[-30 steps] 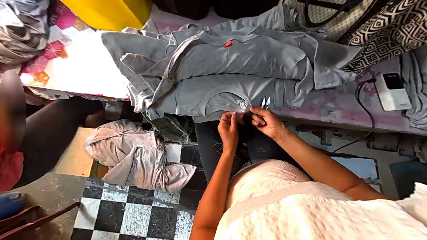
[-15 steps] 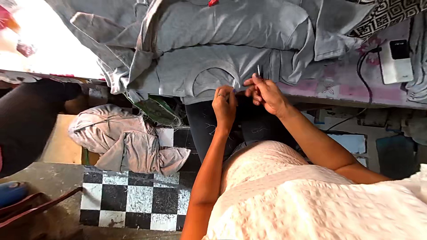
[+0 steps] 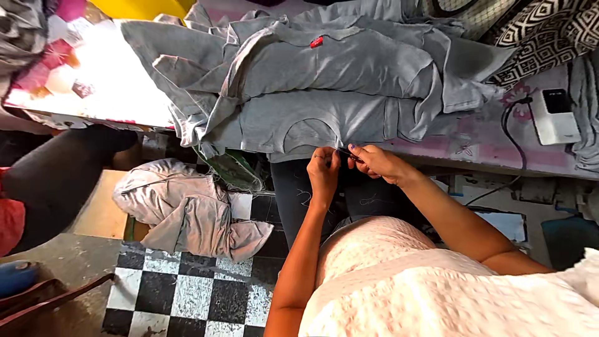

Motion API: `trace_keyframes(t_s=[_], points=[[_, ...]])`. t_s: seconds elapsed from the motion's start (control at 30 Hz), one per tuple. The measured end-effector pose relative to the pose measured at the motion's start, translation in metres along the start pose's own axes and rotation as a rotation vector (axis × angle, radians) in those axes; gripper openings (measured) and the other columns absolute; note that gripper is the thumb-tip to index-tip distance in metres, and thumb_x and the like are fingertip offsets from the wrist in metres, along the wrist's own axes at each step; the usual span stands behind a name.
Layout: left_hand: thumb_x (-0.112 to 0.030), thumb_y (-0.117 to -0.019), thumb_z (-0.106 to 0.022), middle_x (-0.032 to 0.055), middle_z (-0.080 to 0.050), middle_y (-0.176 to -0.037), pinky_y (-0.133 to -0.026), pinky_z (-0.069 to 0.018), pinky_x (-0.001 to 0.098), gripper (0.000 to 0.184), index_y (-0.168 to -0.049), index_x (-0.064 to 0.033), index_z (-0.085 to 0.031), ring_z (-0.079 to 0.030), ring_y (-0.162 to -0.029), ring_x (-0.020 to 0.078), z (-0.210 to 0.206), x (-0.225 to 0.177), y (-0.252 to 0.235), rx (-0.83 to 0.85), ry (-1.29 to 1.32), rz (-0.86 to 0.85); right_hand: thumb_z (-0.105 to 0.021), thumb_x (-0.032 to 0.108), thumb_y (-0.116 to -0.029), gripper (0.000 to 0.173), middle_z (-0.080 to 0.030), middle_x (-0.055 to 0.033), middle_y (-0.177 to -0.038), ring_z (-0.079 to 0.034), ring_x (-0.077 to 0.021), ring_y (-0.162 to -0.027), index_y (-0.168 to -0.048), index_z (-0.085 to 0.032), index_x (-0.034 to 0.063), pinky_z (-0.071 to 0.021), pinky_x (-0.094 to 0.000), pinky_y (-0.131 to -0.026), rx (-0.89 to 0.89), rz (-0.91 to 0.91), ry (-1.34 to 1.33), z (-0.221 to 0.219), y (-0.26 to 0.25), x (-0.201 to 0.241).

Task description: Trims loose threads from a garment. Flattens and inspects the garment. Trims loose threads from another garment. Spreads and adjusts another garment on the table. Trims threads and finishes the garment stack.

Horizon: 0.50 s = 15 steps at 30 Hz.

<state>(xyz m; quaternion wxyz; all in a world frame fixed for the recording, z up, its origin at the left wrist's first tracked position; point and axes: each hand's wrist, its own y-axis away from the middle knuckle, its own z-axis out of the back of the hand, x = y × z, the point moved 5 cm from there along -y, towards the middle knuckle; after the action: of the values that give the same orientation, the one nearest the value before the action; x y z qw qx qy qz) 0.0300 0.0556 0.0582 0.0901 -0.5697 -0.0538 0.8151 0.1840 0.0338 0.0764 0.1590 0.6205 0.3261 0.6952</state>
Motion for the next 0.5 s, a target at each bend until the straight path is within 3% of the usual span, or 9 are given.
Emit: trace_keyframes(t_s=[0.5], points=[[0.001, -0.0918, -0.067, 0.012, -0.068, -0.086, -0.067, -0.0576, 0.0258, 0.007, -0.097, 0.0051, -0.068, -0.066, -0.07, 0.0119, 0.0016, 0.0026, 0.0033, -0.021, -0.002, -0.034, -0.031, 0.045, -0.1124, 0.05, -0.035, 0.0079, -0.053, -0.028, -0.0019, -0.042, -0.087, -0.058, 0.011, -0.0241, -0.0182, -0.042, -0.034, -0.055, 0.016, -0.0052, -0.0035, 0.0066]])
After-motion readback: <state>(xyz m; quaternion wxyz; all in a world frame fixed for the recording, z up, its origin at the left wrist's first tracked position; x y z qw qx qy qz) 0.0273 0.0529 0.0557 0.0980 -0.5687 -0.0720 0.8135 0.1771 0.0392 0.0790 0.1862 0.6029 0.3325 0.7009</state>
